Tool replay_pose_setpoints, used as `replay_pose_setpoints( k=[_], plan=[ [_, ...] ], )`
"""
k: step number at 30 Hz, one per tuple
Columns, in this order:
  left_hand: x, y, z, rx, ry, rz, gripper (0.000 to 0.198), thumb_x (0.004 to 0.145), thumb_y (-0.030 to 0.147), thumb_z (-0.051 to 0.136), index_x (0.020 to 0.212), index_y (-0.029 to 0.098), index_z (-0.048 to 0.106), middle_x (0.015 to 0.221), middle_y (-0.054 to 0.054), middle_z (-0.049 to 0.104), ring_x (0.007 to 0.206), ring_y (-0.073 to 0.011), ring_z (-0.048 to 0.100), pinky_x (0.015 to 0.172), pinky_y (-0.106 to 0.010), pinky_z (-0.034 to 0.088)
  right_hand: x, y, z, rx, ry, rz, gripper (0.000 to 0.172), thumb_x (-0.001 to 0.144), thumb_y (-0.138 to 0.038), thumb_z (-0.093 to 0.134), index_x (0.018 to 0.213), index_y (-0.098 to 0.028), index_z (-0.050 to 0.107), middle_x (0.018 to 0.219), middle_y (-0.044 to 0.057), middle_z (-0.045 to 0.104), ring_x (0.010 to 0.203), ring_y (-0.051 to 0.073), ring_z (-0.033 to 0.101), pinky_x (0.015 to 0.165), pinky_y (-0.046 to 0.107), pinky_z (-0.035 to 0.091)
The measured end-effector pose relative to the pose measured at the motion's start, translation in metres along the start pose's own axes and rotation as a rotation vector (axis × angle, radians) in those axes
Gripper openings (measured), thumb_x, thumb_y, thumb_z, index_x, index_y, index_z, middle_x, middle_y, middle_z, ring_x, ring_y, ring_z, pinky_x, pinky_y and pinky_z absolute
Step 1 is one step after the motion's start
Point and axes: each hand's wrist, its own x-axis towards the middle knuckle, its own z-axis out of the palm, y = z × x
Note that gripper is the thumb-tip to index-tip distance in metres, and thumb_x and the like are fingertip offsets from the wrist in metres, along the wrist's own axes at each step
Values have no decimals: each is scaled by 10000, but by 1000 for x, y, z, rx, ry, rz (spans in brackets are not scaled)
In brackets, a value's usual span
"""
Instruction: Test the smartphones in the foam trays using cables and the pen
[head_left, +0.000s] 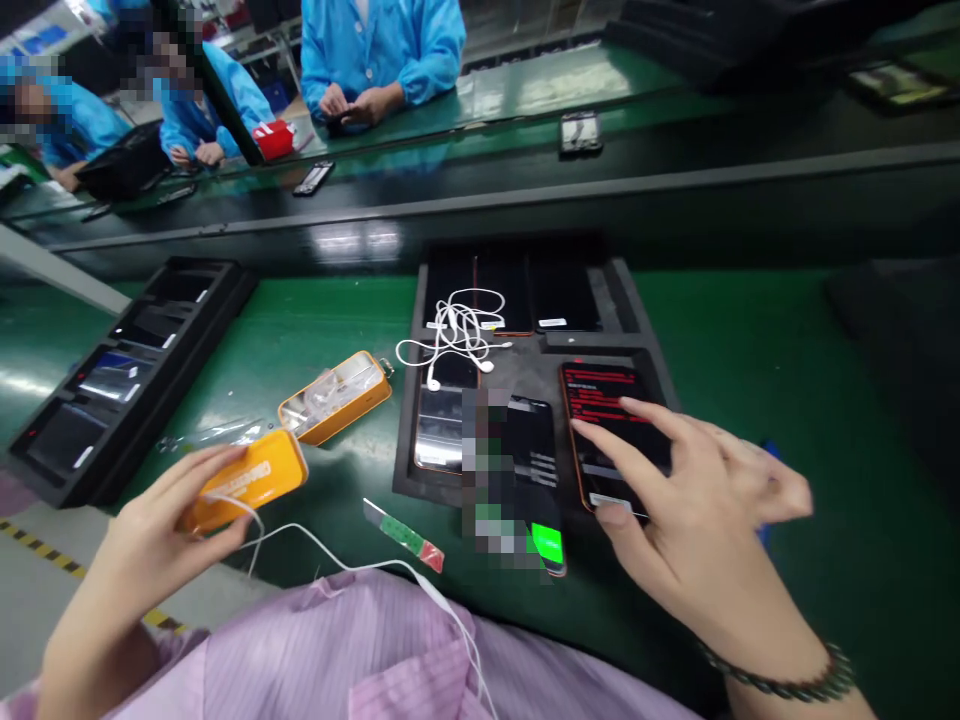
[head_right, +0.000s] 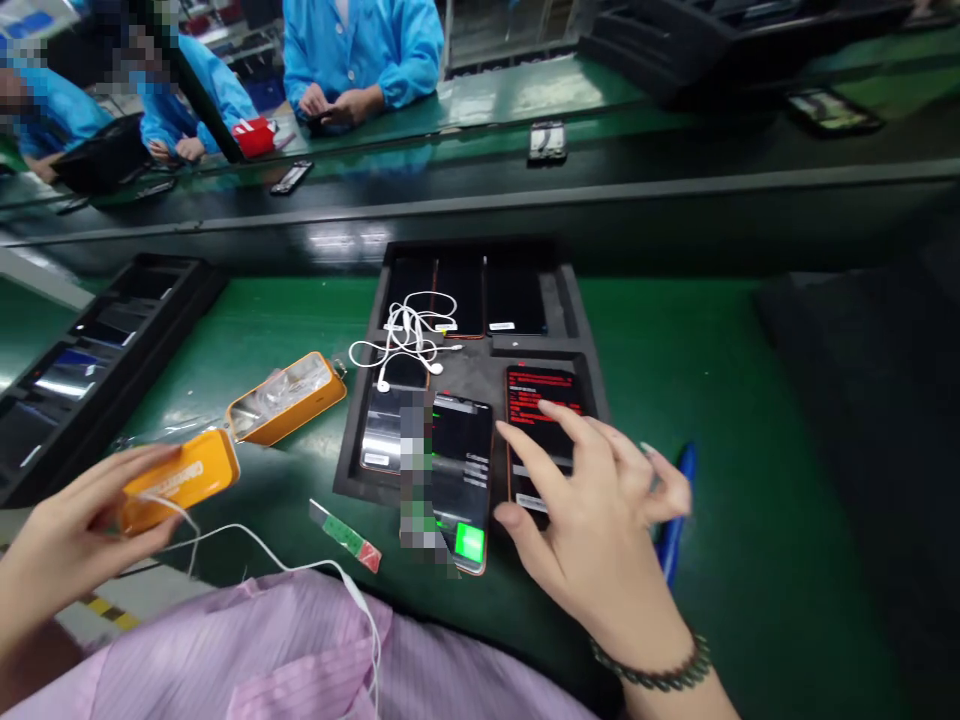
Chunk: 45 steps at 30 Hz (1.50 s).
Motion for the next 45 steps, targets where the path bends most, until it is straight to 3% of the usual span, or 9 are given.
replay_pose_setpoints(
  k=[3, 6, 10, 13, 18, 28, 34, 45],
  plan=[
    [24, 23, -8, -40, 80, 32, 458, 843, 417, 618, 1241, 192, 590, 1260, -100, 657, 1079, -233, 669, 977, -345, 537, 0, 1, -4, 69, 18, -27, 547, 975, -480, 270, 1516, -398, 283, 1413, 184, 415, 1243, 482, 422, 934, 714, 298],
    [61, 38, 2, -55, 113, 49, 512, 835, 456, 587, 1236, 138, 606, 1224, -121, 670, 1066, -245, 667, 935, -358, 552, 1, 3, -4, 100, 41, -52, 563, 973, -440, 295, 1532, -436, 226, 1431, 171, 393, 1255, 482, 416, 934, 712, 329],
    [105, 55, 26, 42, -5, 58, 541, 799, 433, 574, 1270, 169, 614, 1268, -94, 658, 1097, -265, 655, 918, -358, 546, 1, 6, -3, 84, 127, -60, 513, 982, -430, 310, 1489, -375, 359, 1379, 181, 452, 1225, 451, 460, 933, 693, 363],
    [119, 67, 38, 178, -125, 27, 532, 816, 410, 558, 1307, 211, 604, 1334, -68, 622, 1070, -285, 671, 875, -366, 557, 0, 6, -3, 47, 175, -26, 483, 995, -465, 267, 1332, -281, 561, 1328, 178, 505, 1199, 424, 492, 945, 680, 356],
    [122, 73, 41, 254, -166, 16, 528, 883, 438, 489, 1362, 228, 565, 1393, -58, 575, 1066, -289, 676, 844, -369, 562, -2, 3, -5, 11, 165, -25, 585, 998, -512, 199, 1178, -197, 658, 1323, 193, 512, 1199, 432, 480, 946, 668, 326],
    [132, 74, 50, 357, -57, -37, 484, 917, 444, 502, 1354, 257, 591, 1355, -52, 607, 936, -265, 710, 696, -331, 558, -2, 1, -5, 34, 143, -51, 529, 1008, -491, 195, 1211, -227, 606, 1323, 176, 508, 1208, 403, 473, 925, 609, 315],
    [133, 72, 56, 363, -35, 14, 459, 905, 452, 543, 1337, 311, 609, 1322, -57, 614, 808, -222, 707, 598, -287, 511, -1, 1, -7, -1, 137, -72, 508, 1014, -482, 182, 1223, -231, 572, 1305, 174, 513, 1184, 388, 477, 901, 578, 301],
    [123, 61, 73, 342, 48, -21, 449, 923, 458, 479, 1324, 320, 627, 1295, -67, 636, 889, -234, 698, 548, -262, 448, -2, 1, -9, 2, 123, -73, 480, 1017, -476, 215, 1281, -274, 561, 1314, 138, 516, 1173, 354, 481, 907, 541, 279]
  ],
)
